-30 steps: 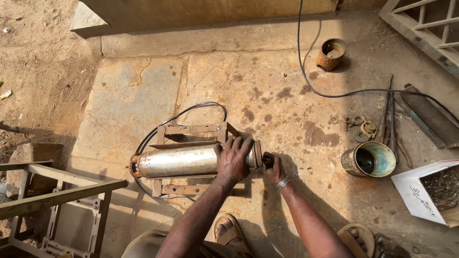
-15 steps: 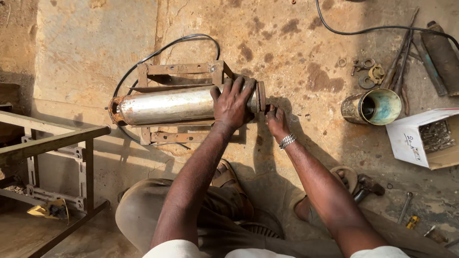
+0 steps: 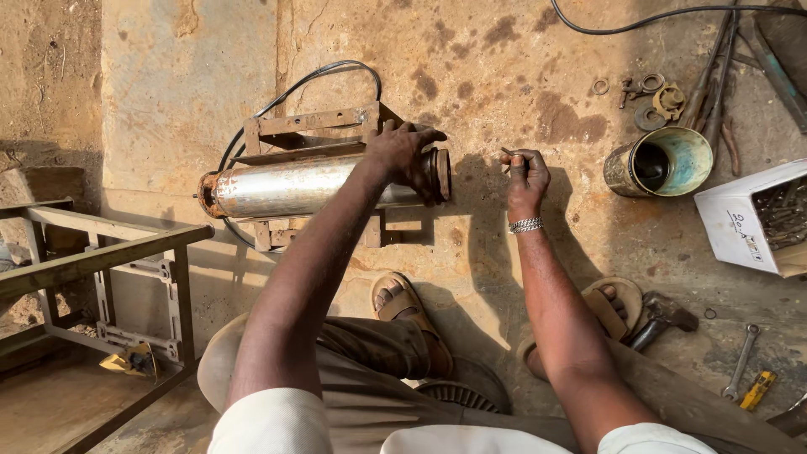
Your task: The person assembles a cylindrical metal mechanism by hand, inserting a small metal pin into the end of the cylinder and tapping it with a hammer. They then apply grease to a circular metal part and attach it to the cylinder, securing it with a pin and pliers.
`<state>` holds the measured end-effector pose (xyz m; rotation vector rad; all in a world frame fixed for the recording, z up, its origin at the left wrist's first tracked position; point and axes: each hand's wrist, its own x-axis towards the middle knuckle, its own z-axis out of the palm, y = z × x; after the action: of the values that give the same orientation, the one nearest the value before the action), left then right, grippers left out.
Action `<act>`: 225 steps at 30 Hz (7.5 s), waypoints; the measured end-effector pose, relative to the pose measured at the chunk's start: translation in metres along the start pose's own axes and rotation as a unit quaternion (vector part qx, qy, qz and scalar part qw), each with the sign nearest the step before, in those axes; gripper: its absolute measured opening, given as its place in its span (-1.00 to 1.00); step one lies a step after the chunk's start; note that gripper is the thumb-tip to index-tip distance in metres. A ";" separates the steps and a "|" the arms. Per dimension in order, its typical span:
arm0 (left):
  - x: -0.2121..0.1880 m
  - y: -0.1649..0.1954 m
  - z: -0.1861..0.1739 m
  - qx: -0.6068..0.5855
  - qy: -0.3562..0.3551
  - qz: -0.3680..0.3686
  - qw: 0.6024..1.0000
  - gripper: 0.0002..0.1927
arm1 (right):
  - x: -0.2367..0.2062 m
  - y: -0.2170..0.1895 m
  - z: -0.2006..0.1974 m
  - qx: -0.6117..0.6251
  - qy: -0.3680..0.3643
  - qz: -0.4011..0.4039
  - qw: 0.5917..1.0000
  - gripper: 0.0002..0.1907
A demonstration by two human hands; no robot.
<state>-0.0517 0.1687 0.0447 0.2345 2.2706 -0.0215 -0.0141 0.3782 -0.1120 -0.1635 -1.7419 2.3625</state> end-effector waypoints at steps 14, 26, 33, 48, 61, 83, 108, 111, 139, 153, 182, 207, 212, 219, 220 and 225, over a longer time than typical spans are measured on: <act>0.014 0.023 0.141 0.107 0.471 -0.041 0.875 -0.14 | -0.009 -0.001 -0.006 -0.119 -0.199 0.025 0.972 -0.89; 0.019 0.021 0.150 0.110 0.598 0.012 0.794 -0.32 | -0.038 0.009 0.001 -0.210 -0.255 -0.081 0.940 -0.84; 0.024 0.016 0.158 0.108 0.610 0.008 0.785 -0.31 | -0.043 0.006 0.000 -0.203 -0.263 -0.056 0.941 -0.86; 0.026 0.015 0.163 0.087 0.607 0.020 0.790 -0.28 | -0.033 0.015 0.001 -0.207 -0.267 -0.241 0.910 -0.60; -0.015 0.026 0.100 0.087 0.286 -0.079 0.951 0.20 | -0.021 -0.004 0.008 -0.236 -0.347 -0.073 0.905 -0.89; 0.010 -0.013 0.119 0.117 0.264 -0.040 0.957 0.13 | 0.008 0.040 0.004 -0.305 -0.359 -0.136 0.872 -0.86; 0.006 -0.007 0.106 -0.025 0.341 -0.039 0.939 0.15 | -0.017 0.031 0.045 -0.211 -0.275 -0.043 0.937 -0.29; 0.008 -0.005 0.110 -0.014 0.384 -0.031 0.923 0.09 | -0.022 0.040 0.045 -0.270 -0.268 0.005 0.925 -0.40; 0.019 -0.011 0.087 0.032 0.316 -0.029 0.948 0.22 | -0.050 -0.041 -0.087 -0.598 0.057 0.237 0.763 -0.15; 0.001 -0.003 0.068 0.020 0.312 -0.046 0.949 0.32 | -0.126 -0.090 -0.224 -0.591 0.324 0.436 0.596 -0.05; 0.014 -0.007 0.078 0.047 0.330 -0.065 0.941 0.11 | -0.071 -0.065 0.003 -0.079 -0.120 0.333 0.932 -0.62; 0.004 -0.005 0.080 0.019 0.298 -0.098 0.949 0.30 | 0.015 -0.057 0.046 -0.019 -0.103 0.353 0.930 -0.69; 0.010 -0.008 0.089 0.079 0.326 -0.101 0.937 0.32 | 0.009 -0.041 0.043 -0.097 -0.146 0.394 0.902 -0.75; 0.015 -0.012 0.094 0.101 0.286 -0.122 0.945 0.36 | -0.014 -0.041 0.031 -0.058 -0.110 0.407 0.905 -0.73; 0.015 -0.012 0.095 0.095 0.301 -0.113 0.942 0.33 | -0.020 -0.043 0.030 -0.109 -0.149 0.398 0.898 -0.74; 0.016 -0.016 0.099 0.053 0.277 -0.118 0.952 0.34 | -0.034 -0.049 0.026 -0.002 -0.069 0.393 0.917 -0.67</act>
<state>0.0095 0.1464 -0.0332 0.0188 2.8505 -0.2298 0.0183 0.3601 -0.0589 -0.8658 -2.0081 2.9498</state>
